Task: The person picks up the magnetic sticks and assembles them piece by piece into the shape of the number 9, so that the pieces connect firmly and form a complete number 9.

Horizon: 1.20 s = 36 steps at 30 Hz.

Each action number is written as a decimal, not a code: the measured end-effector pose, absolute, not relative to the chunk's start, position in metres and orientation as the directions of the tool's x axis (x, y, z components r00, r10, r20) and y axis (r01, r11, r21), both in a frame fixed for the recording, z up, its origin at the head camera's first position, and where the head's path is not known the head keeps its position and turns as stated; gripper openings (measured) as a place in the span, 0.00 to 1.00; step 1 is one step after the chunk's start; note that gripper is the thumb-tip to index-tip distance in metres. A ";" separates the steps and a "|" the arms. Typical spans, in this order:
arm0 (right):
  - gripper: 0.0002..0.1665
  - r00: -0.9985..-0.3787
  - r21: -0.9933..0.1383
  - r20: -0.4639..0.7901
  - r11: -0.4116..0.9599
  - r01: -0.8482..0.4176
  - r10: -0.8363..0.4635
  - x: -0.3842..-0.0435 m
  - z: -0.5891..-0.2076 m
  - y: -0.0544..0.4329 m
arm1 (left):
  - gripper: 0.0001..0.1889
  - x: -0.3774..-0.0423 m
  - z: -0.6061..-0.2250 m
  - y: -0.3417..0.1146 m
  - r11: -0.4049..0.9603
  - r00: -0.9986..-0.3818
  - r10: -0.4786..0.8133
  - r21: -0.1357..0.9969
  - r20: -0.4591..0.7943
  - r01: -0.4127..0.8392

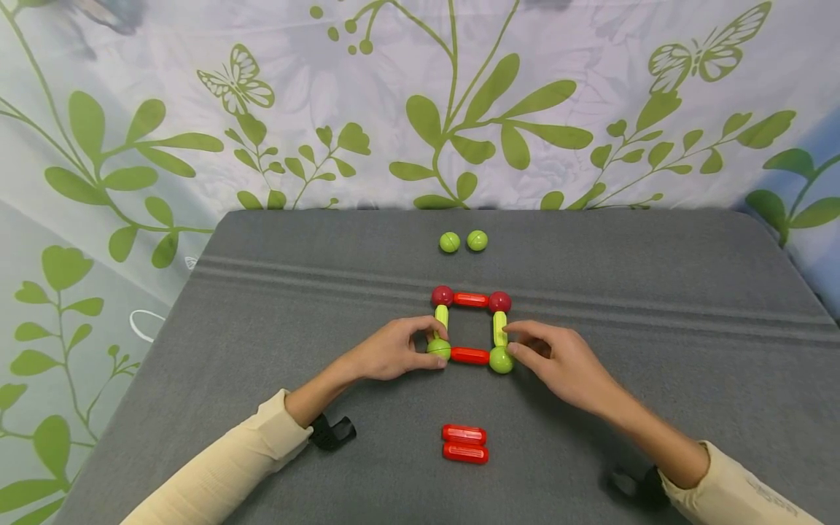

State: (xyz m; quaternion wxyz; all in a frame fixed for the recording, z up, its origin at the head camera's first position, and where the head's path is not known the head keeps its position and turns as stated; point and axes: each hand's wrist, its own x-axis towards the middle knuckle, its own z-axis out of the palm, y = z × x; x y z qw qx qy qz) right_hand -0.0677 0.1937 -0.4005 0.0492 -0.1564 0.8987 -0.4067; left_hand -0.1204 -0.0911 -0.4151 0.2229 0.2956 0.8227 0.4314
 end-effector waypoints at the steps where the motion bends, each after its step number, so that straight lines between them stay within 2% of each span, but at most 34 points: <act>1: 0.15 -0.947 -0.748 0.038 0.619 -0.238 -0.318 -0.066 -0.399 0.193 | 0.15 -0.120 -0.415 -0.091 0.454 -0.727 0.678 0.841 -0.112 0.293; 8: 0.11 -0.947 -0.792 0.042 0.566 -0.227 -0.319 -0.048 -0.393 0.188 | 0.14 -0.121 -0.415 -0.092 0.454 -0.726 0.679 0.841 -0.111 0.295; 20: 0.07 -0.873 -0.845 0.040 0.450 -0.289 -0.485 -0.022 -0.399 0.170 | 0.14 -0.121 -0.416 -0.091 0.452 -0.724 0.682 0.837 -0.102 0.307; 30: 0.07 -0.807 -0.839 0.002 0.439 -0.323 -0.591 -0.018 -0.406 0.153 | 0.14 -0.121 -0.415 -0.091 0.454 -0.724 0.682 0.837 -0.105 0.306; 36: 0.08 -0.790 -0.830 -0.018 0.450 -0.330 -0.613 -0.017 -0.409 0.150 | 0.14 -0.121 -0.415 -0.091 0.456 -0.725 0.680 0.837 -0.107 0.304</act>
